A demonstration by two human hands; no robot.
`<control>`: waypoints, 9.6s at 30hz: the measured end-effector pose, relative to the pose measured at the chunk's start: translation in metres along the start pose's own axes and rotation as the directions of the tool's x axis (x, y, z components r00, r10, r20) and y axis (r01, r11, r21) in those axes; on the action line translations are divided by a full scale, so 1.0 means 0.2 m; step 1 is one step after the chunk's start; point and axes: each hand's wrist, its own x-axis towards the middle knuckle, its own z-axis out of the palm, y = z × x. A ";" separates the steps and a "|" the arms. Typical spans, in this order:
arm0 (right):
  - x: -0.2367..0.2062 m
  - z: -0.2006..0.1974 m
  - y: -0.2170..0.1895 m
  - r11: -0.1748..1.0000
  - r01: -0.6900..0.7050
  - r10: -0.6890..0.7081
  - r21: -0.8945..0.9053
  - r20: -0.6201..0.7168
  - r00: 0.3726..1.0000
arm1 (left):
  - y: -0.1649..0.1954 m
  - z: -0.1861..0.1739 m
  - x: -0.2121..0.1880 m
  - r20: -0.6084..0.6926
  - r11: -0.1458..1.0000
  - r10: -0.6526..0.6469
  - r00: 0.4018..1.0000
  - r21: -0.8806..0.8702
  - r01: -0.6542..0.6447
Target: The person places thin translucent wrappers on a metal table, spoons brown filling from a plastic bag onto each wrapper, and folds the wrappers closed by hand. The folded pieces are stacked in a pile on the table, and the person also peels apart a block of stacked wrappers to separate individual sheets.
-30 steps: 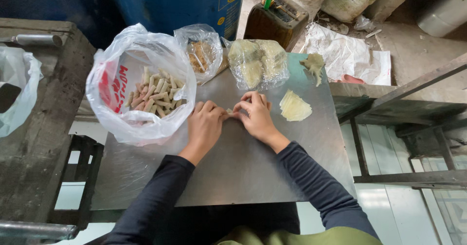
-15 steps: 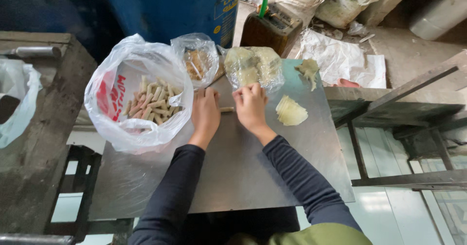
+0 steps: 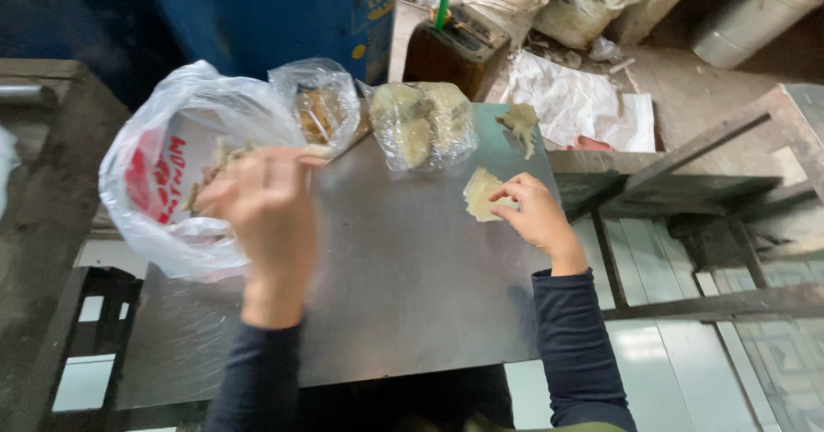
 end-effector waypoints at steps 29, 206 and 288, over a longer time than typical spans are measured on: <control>0.04 0.17 0.30 0.834 -0.068 0.197 0.547 -0.180 0.964 | 1.01 0.60 -0.33 0.608 0.812 0.068 0.791 -0.495 0.310; 0.98 0.71 -0.92 0.815 0.489 -0.495 -0.311 0.066 0.866 | 0.13 0.44 -0.30 0.633 0.555 -0.160 0.758 -0.577 0.599; 0.27 0.58 -0.12 0.505 -0.132 0.097 0.853 0.097 0.991 | 0.03 0.60 -0.36 0.873 0.318 -0.147 0.466 -0.404 0.858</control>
